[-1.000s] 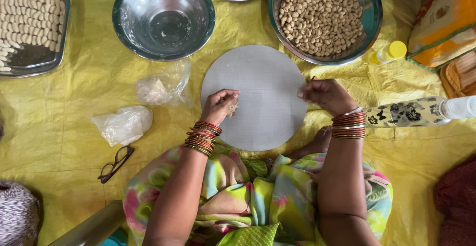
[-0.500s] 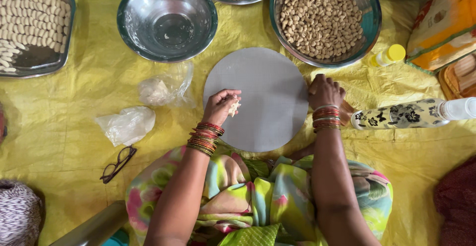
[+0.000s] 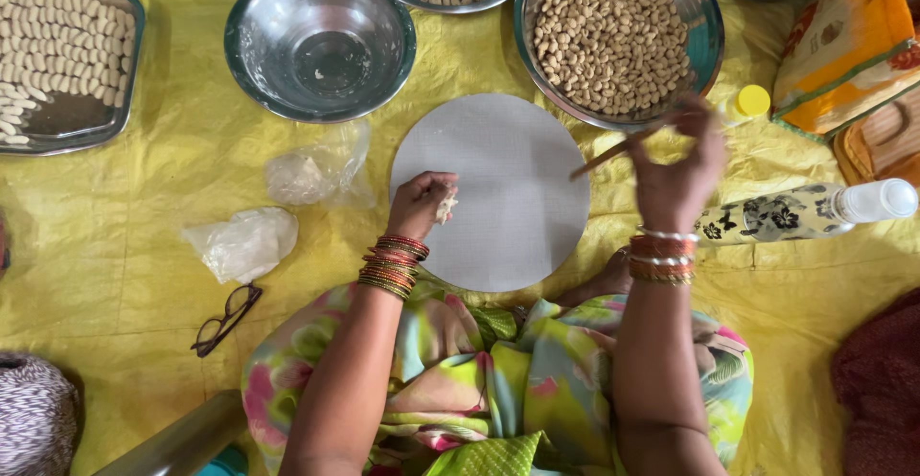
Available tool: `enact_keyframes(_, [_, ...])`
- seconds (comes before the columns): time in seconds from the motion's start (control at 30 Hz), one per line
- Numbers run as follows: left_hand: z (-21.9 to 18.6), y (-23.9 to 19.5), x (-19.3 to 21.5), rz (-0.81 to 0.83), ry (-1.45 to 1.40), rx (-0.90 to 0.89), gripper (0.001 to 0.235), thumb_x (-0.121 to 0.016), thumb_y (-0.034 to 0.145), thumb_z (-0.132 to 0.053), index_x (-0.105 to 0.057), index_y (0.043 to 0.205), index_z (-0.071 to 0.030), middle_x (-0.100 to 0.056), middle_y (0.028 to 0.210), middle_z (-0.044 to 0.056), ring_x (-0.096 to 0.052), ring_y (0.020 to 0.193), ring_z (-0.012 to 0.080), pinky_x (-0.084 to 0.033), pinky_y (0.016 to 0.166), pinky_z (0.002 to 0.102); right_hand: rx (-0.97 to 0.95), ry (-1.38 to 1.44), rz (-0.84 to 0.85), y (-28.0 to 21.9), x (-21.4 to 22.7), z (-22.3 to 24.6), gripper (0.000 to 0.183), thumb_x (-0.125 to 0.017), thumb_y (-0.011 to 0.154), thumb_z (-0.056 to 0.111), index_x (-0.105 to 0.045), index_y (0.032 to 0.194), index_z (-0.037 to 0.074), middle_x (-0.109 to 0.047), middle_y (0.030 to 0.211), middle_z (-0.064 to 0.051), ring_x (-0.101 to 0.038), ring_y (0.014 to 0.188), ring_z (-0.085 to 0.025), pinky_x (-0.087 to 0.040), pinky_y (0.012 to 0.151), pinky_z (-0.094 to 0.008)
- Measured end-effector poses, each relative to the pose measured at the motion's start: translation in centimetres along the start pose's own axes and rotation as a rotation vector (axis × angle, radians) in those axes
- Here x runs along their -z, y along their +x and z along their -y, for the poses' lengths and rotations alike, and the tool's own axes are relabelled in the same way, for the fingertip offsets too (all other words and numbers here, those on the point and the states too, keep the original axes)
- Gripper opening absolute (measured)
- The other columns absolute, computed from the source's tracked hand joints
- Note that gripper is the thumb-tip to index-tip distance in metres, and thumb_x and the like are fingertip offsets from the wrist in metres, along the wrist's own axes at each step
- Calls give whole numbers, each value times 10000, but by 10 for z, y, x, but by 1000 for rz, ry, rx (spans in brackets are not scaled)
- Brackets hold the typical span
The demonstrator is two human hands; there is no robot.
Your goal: The person kneads a small piece of dough, then uses a wooden ridged tool to press and shape it into small ridged pieces. The shaped pieces are placed on a metal tray. The person repeats this process with multiple pieces of dough.
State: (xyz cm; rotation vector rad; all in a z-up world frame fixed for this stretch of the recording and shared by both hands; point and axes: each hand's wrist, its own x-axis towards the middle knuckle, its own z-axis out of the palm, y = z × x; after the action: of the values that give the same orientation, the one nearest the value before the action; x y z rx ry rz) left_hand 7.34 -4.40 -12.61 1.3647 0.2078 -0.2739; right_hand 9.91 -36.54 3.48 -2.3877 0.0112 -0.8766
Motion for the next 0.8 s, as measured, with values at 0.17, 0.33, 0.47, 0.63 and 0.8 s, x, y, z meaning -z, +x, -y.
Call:
enact_keyframes(0.17, [4,4,2,0,-42,11,207,-670,967,-144,-728,1109,-5,-697,871,55,-639,704,105,-569,592,280,58,-162,83,-13,-30,-20,598,-1021,718,255,-631,1141,92,-710,1056,-54,-665,939,-234,-507,871,-453])
enact_keyframes(0.33, [4,4,2,7,-71,-11,216,-640,984,-164,-723,1121,-19,-732,917,59,-667,725,100,-578,604,274,31,66,-13,-15,-16,-10,579,-948,803,97,-574,1243,46,-658,1243,-77,-655,1172,-259,-546,1064,-409])
enact_keyframes(0.47, [0,2,2,-74,-40,-54,212,-618,974,-122,-730,1112,-7,-745,924,82,-670,708,111,-570,592,270,203,266,132,-17,-19,6,640,-871,732,44,-569,1296,20,-644,1268,-106,-643,1161,-259,-559,1033,-404])
enact_keyframes(0.63, [-5,4,10,-205,-104,-84,160,-660,972,-70,-739,1078,20,-704,870,112,-639,649,136,-552,552,287,557,188,418,-50,-68,45,231,-791,900,104,-662,1079,173,-737,1168,-10,-649,1016,-159,-517,893,-348])
enact_keyframes(0.8, [-1,8,16,-267,-119,-237,167,-636,952,-45,-740,1073,2,-744,922,44,-663,773,78,-555,680,229,801,64,574,-107,-108,88,306,-682,956,289,-697,1245,191,-688,1183,-11,-602,1104,-203,-462,997,-424])
